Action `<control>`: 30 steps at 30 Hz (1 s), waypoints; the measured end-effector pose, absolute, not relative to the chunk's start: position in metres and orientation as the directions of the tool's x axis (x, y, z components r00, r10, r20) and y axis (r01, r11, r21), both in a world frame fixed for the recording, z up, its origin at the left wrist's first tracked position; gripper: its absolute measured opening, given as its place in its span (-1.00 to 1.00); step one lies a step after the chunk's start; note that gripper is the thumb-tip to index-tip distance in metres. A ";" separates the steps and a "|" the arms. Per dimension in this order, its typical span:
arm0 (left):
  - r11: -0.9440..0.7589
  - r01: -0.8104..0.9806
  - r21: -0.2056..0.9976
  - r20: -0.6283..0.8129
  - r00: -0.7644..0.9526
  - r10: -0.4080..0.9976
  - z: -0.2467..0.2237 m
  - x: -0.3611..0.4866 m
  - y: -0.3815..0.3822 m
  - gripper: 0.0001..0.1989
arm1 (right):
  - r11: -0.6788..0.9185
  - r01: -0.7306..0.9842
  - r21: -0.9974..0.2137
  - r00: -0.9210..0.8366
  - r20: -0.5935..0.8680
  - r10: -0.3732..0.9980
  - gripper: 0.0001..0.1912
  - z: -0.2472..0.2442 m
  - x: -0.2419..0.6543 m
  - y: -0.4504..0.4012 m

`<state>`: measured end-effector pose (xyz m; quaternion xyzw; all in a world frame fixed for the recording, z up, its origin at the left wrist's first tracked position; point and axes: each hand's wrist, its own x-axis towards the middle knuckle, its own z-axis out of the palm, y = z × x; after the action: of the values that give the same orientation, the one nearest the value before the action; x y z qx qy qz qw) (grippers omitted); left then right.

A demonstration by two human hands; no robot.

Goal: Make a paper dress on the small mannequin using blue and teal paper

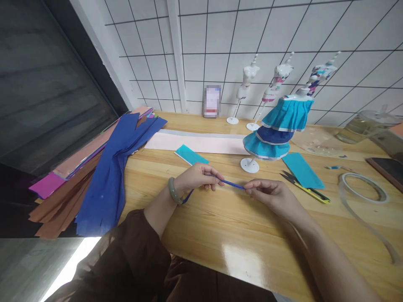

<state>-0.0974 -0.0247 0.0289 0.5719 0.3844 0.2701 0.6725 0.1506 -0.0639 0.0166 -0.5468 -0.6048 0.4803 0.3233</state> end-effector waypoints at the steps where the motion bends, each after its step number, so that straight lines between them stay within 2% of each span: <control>1: 0.198 0.075 0.977 -0.205 0.564 0.800 0.029 -0.098 -0.025 -0.81 | -0.059 0.347 -0.936 -0.196 -0.134 0.972 -0.63 0.018 0.150 -0.065; 11: 0.162 0.117 0.980 -0.200 0.595 0.779 0.032 -0.101 -0.026 -0.65 | -0.042 0.338 -0.940 -0.259 -0.136 0.956 -0.64 0.028 0.149 -0.070; 17: 0.128 0.192 0.973 -0.213 0.537 0.816 0.026 -0.099 -0.024 -0.68 | 0.030 0.355 -0.934 -0.297 -0.082 0.951 -0.65 0.031 0.146 -0.071; 22: 0.129 0.175 0.976 -0.203 0.517 0.831 0.022 -0.097 -0.023 -0.72 | 0.086 0.389 -0.917 -0.324 -0.049 0.945 -0.61 0.032 0.141 -0.072; 27: 0.092 0.174 0.980 -0.168 0.500 0.850 0.024 -0.095 -0.024 -0.73 | 0.010 0.415 -0.910 -0.281 -0.118 0.953 -0.61 0.027 0.140 -0.072; 30: 0.065 0.172 0.983 -0.144 0.504 0.851 0.027 -0.092 -0.027 -0.74 | -0.054 0.372 -0.927 -0.257 -0.158 0.953 -0.63 0.024 0.140 -0.071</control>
<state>-0.0923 -0.0267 0.0270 0.6232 0.4106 0.2816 0.6031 0.1401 -0.0706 0.0239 -0.5332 -0.6213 0.4925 0.2953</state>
